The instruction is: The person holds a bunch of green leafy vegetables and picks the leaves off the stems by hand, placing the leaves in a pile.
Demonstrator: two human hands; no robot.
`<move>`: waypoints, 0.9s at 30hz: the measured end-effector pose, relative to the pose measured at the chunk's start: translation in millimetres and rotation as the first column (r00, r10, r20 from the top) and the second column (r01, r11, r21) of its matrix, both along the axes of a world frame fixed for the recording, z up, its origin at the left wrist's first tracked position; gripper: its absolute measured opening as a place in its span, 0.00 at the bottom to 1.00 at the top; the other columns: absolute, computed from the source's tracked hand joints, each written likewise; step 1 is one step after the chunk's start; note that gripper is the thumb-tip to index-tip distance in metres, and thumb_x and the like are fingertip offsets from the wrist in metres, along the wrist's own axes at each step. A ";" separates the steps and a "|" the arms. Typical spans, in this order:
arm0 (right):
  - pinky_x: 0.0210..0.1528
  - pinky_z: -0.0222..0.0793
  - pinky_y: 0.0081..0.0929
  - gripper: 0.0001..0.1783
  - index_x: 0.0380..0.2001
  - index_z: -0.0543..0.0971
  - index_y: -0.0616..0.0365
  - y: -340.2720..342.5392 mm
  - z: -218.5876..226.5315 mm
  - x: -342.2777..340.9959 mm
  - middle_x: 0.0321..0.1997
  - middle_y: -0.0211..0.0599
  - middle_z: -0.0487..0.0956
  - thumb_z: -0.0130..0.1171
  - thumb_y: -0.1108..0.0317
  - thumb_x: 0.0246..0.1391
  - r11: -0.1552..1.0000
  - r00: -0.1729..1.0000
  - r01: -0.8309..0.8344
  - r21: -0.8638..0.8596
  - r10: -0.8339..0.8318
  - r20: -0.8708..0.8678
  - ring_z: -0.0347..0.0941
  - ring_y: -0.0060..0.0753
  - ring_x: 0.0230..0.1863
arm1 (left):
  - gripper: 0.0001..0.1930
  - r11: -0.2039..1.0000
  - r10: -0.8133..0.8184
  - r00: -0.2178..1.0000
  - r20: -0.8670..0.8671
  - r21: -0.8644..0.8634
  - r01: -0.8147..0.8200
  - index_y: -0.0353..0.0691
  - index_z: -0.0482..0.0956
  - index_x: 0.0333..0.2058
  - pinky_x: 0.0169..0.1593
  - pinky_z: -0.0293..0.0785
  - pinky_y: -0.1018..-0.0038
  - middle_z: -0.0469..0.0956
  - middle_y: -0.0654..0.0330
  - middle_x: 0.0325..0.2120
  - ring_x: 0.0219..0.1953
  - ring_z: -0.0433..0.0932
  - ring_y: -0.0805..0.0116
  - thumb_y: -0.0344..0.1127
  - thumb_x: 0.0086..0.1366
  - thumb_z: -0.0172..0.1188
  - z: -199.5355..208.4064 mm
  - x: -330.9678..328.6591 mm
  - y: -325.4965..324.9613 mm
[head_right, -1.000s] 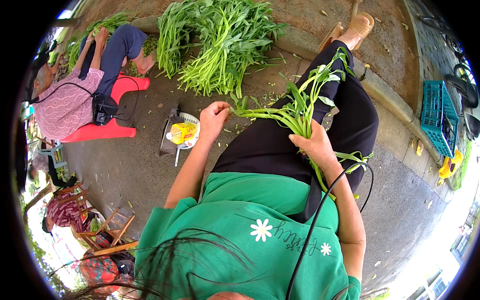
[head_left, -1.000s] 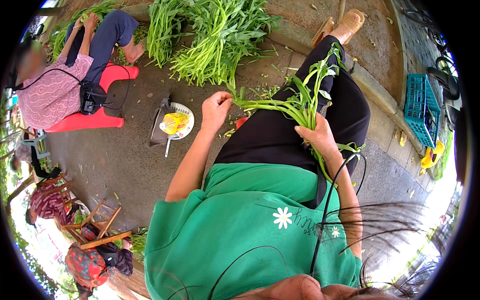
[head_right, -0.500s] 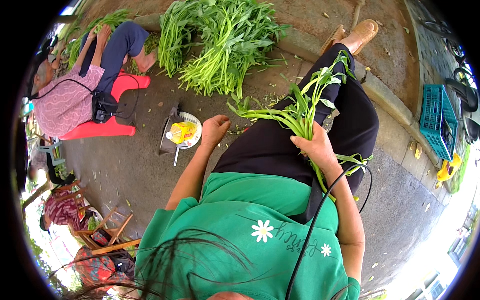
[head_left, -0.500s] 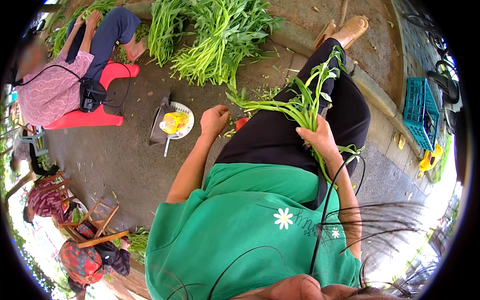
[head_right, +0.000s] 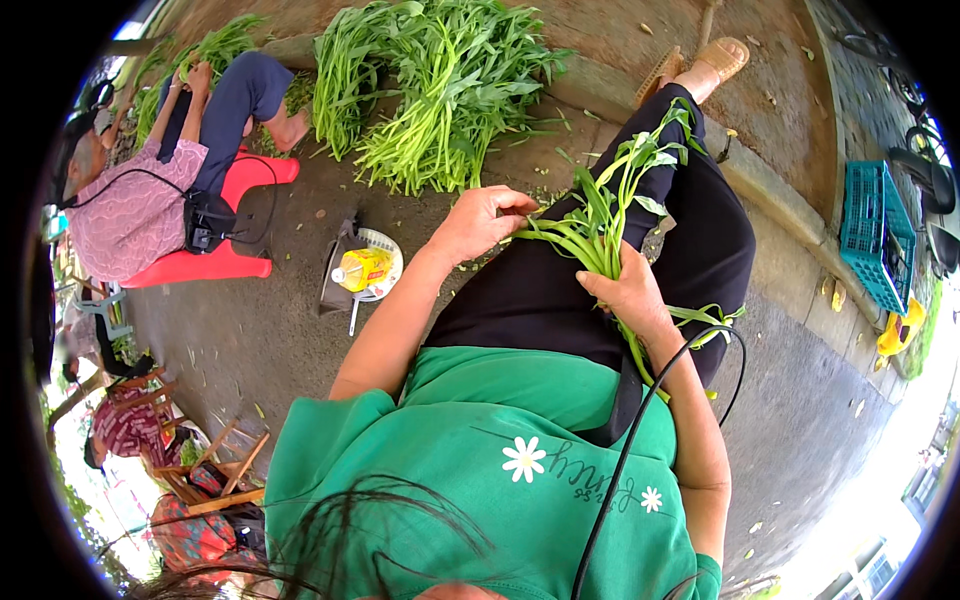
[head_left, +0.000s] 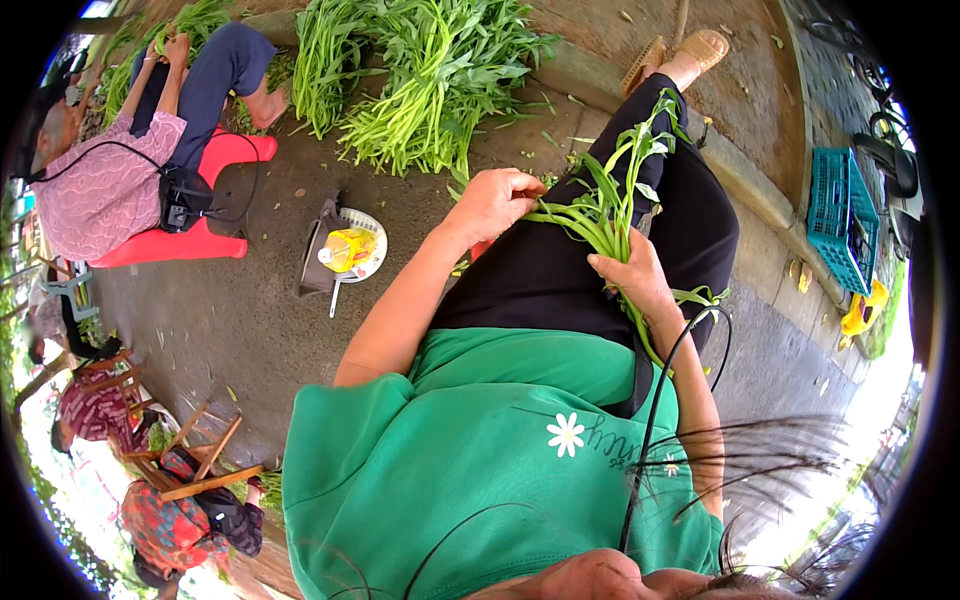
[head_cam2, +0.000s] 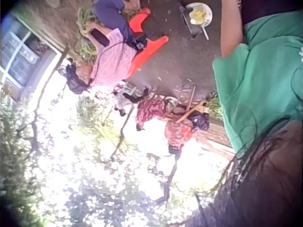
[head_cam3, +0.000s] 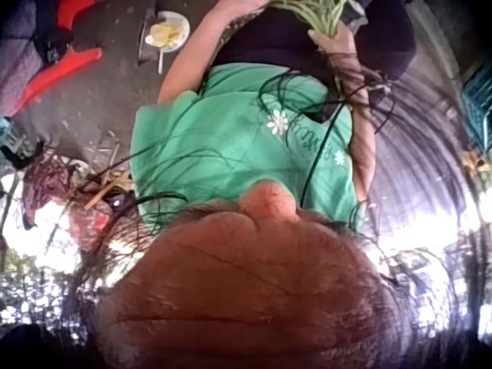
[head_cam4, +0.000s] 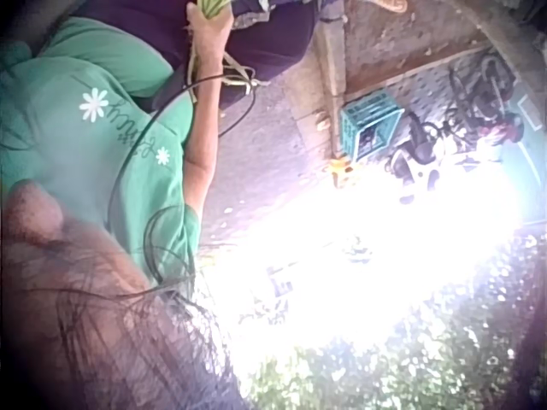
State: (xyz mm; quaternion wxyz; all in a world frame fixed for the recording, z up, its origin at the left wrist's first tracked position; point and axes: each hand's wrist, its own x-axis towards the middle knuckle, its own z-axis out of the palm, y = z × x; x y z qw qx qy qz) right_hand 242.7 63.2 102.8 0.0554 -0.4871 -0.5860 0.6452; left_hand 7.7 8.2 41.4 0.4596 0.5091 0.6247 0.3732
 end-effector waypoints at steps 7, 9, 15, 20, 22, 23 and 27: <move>0.19 0.62 0.18 0.24 0.45 0.70 0.64 1.7 -0.4 1.1 0.21 0.26 0.69 0.64 0.68 0.45 1.000 1.000 -0.001 -0.013 0.001 -0.006 0.64 0.17 0.17 | 0.10 0.991 -0.137 0.984 -0.115 -0.006 0.137 0.34 0.79 0.35 0.37 0.73 0.77 0.78 0.60 0.28 0.29 0.77 0.71 0.24 0.53 0.57 1.6 -0.3 10.7; 0.19 0.62 0.18 0.24 0.45 0.69 0.64 2.1 -0.3 1.2 0.21 0.26 0.69 0.64 0.68 0.45 1.000 1.000 -0.003 -0.010 0.003 -0.017 0.64 0.17 0.17 | 0.08 0.997 -0.075 0.993 -0.092 -0.027 0.073 0.35 0.79 0.33 0.34 0.72 0.78 0.78 0.62 0.26 0.27 0.75 0.75 0.24 0.53 0.57 7.1 2.6 8.8; 0.18 0.60 0.16 0.24 0.45 0.69 0.65 1.4 -0.3 0.1 0.20 0.25 0.69 0.63 0.70 0.45 1.000 0.999 0.007 -0.012 -0.008 -0.038 0.63 0.16 0.17 | 0.04 0.994 0.102 0.977 0.189 -0.058 -0.093 0.35 0.76 0.31 0.31 0.70 0.83 0.75 0.67 0.24 0.25 0.72 0.82 0.25 0.55 0.57 3.1 5.2 10.7; 0.19 0.62 0.18 0.23 0.45 0.69 0.64 2.2 0.0 0.5 0.21 0.26 0.68 0.63 0.69 0.45 1.000 0.999 -0.003 -0.026 0.002 -0.032 0.64 0.17 0.17 | 0.05 0.986 0.166 0.900 0.403 -0.087 -0.143 0.35 0.75 0.33 0.31 0.71 0.82 0.75 0.67 0.25 0.26 0.73 0.80 0.24 0.56 0.57 -8.2 5.9 12.0; 0.19 0.62 0.18 0.23 0.45 0.69 0.64 2.4 -1.3 1.1 0.21 0.26 0.69 0.63 0.69 0.45 1.000 1.000 -0.003 -0.026 0.003 -0.025 0.64 0.17 0.17 | 0.06 0.983 0.179 0.879 0.441 -0.106 -0.147 0.35 0.74 0.35 0.32 0.72 0.82 0.75 0.66 0.26 0.26 0.74 0.80 0.24 0.56 0.56 -8.4 5.5 11.4; 0.19 0.62 0.18 0.23 0.45 0.69 0.64 2.5 -2.1 1.5 0.21 0.26 0.69 0.63 0.69 0.45 1.000 1.000 -0.004 -0.026 0.004 -0.021 0.64 0.17 0.17 | 0.07 0.984 0.177 0.882 0.437 -0.112 -0.142 0.35 0.74 0.35 0.32 0.72 0.82 0.75 0.66 0.26 0.27 0.74 0.80 0.24 0.56 0.56 -8.4 5.4 10.9; 0.19 0.62 0.18 0.24 0.45 0.69 0.64 2.3 -4.6 2.7 0.21 0.26 0.68 0.63 0.69 0.45 1.000 1.000 -0.004 -0.021 0.004 -0.017 0.64 0.17 0.17 | 0.08 0.983 0.176 0.884 0.432 -0.116 -0.139 0.35 0.74 0.36 0.32 0.73 0.82 0.76 0.66 0.26 0.27 0.74 0.79 0.23 0.56 0.55 -6.0 5.5 8.7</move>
